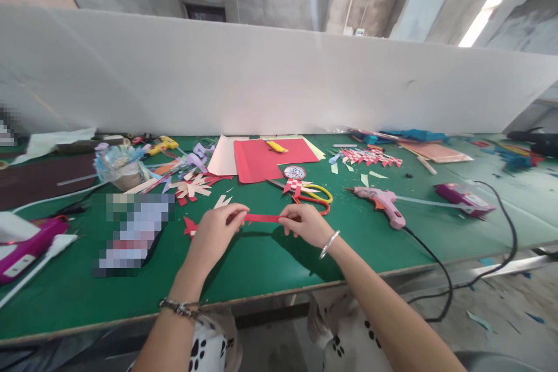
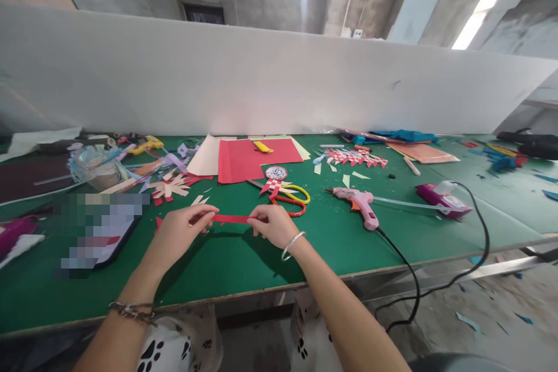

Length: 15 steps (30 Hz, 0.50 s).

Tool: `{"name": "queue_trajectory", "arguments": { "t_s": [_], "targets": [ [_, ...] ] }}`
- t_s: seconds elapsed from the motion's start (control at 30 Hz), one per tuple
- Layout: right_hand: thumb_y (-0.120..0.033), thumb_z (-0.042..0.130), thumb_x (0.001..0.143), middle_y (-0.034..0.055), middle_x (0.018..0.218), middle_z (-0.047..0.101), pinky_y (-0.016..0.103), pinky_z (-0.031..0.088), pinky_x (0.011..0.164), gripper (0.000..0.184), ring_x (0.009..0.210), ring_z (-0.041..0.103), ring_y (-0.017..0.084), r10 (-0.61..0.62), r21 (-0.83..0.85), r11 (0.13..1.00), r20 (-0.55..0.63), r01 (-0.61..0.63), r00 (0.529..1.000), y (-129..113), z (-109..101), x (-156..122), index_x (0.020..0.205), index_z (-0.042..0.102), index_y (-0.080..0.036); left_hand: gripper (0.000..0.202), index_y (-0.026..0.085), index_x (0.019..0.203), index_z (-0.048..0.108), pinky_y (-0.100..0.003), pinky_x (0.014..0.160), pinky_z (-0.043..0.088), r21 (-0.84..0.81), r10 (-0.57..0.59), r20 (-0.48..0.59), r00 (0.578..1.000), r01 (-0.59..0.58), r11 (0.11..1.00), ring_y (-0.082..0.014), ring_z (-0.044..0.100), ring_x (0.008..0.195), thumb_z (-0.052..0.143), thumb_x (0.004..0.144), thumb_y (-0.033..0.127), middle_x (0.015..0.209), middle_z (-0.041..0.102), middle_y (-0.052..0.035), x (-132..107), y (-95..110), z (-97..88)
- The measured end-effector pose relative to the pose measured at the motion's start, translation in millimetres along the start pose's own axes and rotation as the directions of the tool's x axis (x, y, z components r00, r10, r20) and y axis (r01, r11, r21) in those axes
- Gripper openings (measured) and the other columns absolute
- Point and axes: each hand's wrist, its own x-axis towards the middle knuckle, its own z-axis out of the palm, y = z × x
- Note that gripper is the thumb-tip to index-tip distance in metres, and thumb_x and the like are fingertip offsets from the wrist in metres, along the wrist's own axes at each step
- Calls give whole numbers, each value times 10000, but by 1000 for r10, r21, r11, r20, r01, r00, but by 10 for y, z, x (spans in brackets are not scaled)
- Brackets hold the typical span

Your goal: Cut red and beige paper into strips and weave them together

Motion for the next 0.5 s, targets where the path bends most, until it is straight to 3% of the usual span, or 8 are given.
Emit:
{"name": "queue_trajectory", "arguments": {
  "t_s": [0.1,0.17,0.23,0.3,0.4,0.5],
  "targets": [
    [-243,530,754,-1,608,617,202,403,496,103,495,521,92,-39,-52,998,-34,37,999,12,35,16,802,580,-166,303,221,919,628,-238,492,370,191,-18,-60,998,29,981,-163,587,571,380,821,362,685,658,-3,-6,-52,-49],
    [-217,530,747,-1,627,623,209,411,521,115,516,530,97,-55,-93,994,-51,50,997,6,39,22,839,581,-168,307,228,926,628,-244,497,360,274,-42,-163,986,86,958,-170,596,617,355,833,333,758,672,-10,-9,-79,-83],
    [-206,511,757,-1,624,623,214,416,536,117,521,531,99,-60,-116,992,-51,54,997,-10,33,22,843,581,-168,335,225,946,630,-257,533,379,351,-47,-308,950,160,922,-192,612,731,319,849,305,890,676,-27,-6,-109,-104],
    [-209,490,772,3,621,624,216,415,540,115,524,533,100,-59,-136,989,-44,53,997,-26,25,16,823,583,-165,376,213,992,628,-284,580,406,464,-27,-388,921,220,858,-223,605,840,284,860,285,1037,642,-56,0,-151,-113],
    [-214,474,782,9,622,630,218,412,541,126,535,537,105,-61,-166,985,-35,54,998,-36,22,4,795,590,-164,414,143,1103,594,-367,728,439,658,-10,-321,947,231,717,-300,562,975,326,845,327,1157,565,-159,-16,-270,-165],
    [-221,467,788,9,619,631,223,409,545,143,541,538,109,-74,-188,980,-33,66,997,-26,23,-2,792,600,-167,597,70,1203,504,-528,910,338,718,-47,-288,956,248,650,-412,430,1144,388,800,495,1237,471,-265,-104,-501,-351]
  ]
}}
